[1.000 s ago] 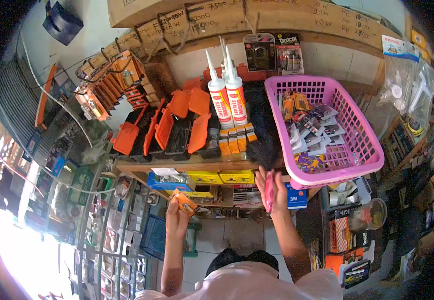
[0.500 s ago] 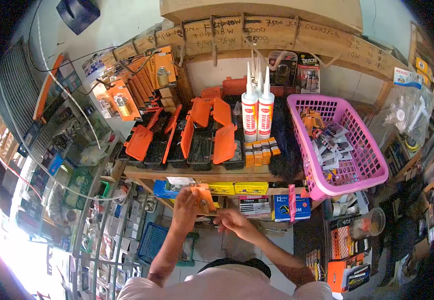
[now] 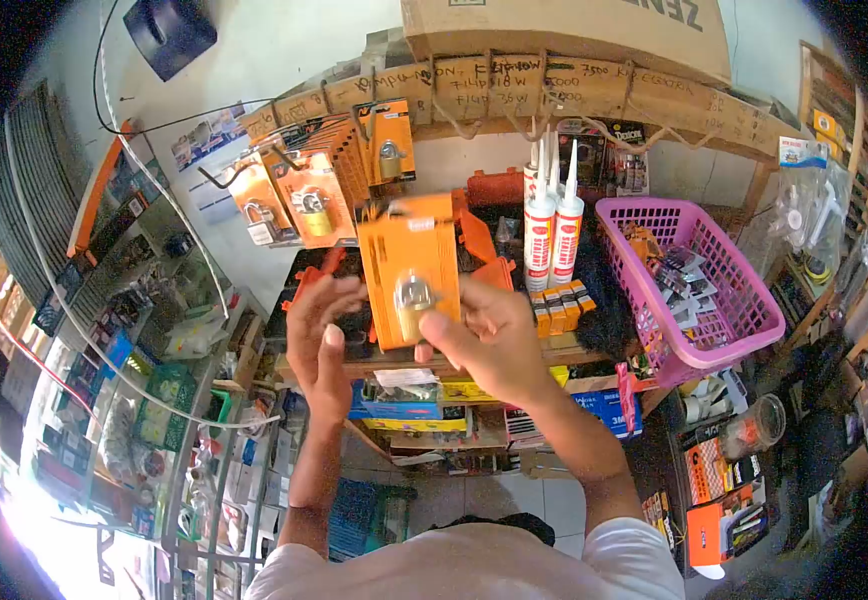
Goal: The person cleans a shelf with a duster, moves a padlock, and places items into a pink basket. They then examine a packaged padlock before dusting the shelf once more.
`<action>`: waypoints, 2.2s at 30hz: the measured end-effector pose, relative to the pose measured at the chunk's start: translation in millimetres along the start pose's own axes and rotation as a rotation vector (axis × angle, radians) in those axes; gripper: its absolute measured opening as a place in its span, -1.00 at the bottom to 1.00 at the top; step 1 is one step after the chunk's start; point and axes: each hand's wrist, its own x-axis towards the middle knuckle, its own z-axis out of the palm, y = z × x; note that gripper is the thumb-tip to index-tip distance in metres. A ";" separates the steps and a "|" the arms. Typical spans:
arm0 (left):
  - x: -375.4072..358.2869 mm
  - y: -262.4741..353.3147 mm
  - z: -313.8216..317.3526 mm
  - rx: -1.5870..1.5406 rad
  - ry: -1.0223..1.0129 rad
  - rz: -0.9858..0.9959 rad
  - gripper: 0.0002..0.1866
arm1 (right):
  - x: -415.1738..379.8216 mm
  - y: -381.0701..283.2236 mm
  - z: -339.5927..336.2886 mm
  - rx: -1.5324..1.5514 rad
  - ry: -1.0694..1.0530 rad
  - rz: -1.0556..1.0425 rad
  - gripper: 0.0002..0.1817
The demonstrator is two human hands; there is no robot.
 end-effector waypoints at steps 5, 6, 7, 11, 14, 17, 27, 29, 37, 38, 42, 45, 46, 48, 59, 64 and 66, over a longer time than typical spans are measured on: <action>16.5 3.2 -20.9 0.031 0.026 0.028 -0.42 | 41.1 -25.1 20.6 -0.045 0.013 -0.113 -0.61; 17.2 3.9 -23.9 0.011 0.011 0.018 -0.39 | 49.8 -26.3 24.0 -0.051 0.019 -0.118 -0.61; 16.8 3.6 -26.6 0.003 0.006 0.022 -0.39 | 58.5 -27.6 27.1 -0.053 0.042 -0.111 -0.61; 12.5 1.3 -35.8 0.005 -0.040 0.007 -0.39 | 75.5 -29.5 28.7 -0.072 0.092 -0.111 -0.65; 10.0 0.2 -46.0 -0.006 -0.077 -0.004 -0.41 | 67.3 -28.1 36.4 -0.051 0.157 -0.096 -0.67; 9.2 1.2 -52.7 0.032 -0.082 0.013 -0.43 | 65.5 -21.4 35.4 -0.056 0.207 -0.065 -0.69; 4.0 3.0 -70.4 0.021 -0.142 -0.006 -0.50 | 102.9 21.2 13.7 -0.178 0.305 -0.042 -0.72; 6.1 6.5 -71.4 0.073 -0.204 0.030 -0.53 | 128.9 37.5 -2.9 -0.327 0.317 -0.020 -0.68; 1.3 12.5 -63.8 0.062 -0.281 0.095 -0.55 | 156.6 39.2 -24.9 -0.698 0.288 0.000 -0.57; 1.0 11.5 -63.2 0.067 -0.301 0.097 -0.56 | 151.8 38.6 -26.1 -0.700 0.299 0.004 -0.57; -1.1 10.7 -55.2 0.058 -0.372 0.117 -0.57 | 125.3 39.4 -40.4 -0.705 0.178 0.065 -0.57; -5.2 11.7 -43.9 0.035 -0.407 0.083 -0.55 | 79.2 21.4 -44.9 -0.975 0.093 0.007 -0.53; -4.9 4.9 -42.6 0.049 -0.457 0.128 -0.55 | 67.7 15.5 -53.2 -1.027 0.048 0.069 -0.53; -6.7 2.3 -33.9 0.021 -0.523 0.109 -0.56 | 46.0 -11.5 -65.7 -1.088 -0.041 0.229 -0.50; -16.0 -16.3 32.8 -0.059 -0.930 -0.021 -0.57 | 56.5 -58.9 -312.5 -1.487 0.266 0.763 -0.51; -15.5 -14.0 53.5 -0.053 -0.998 -0.006 -0.56 | 44.7 8.4 -400.2 -1.724 0.357 0.784 -0.63; -15.3 -17.8 55.8 -0.063 -1.008 0.000 -0.56 | 47.0 25.5 -421.2 -1.731 0.354 0.645 -0.67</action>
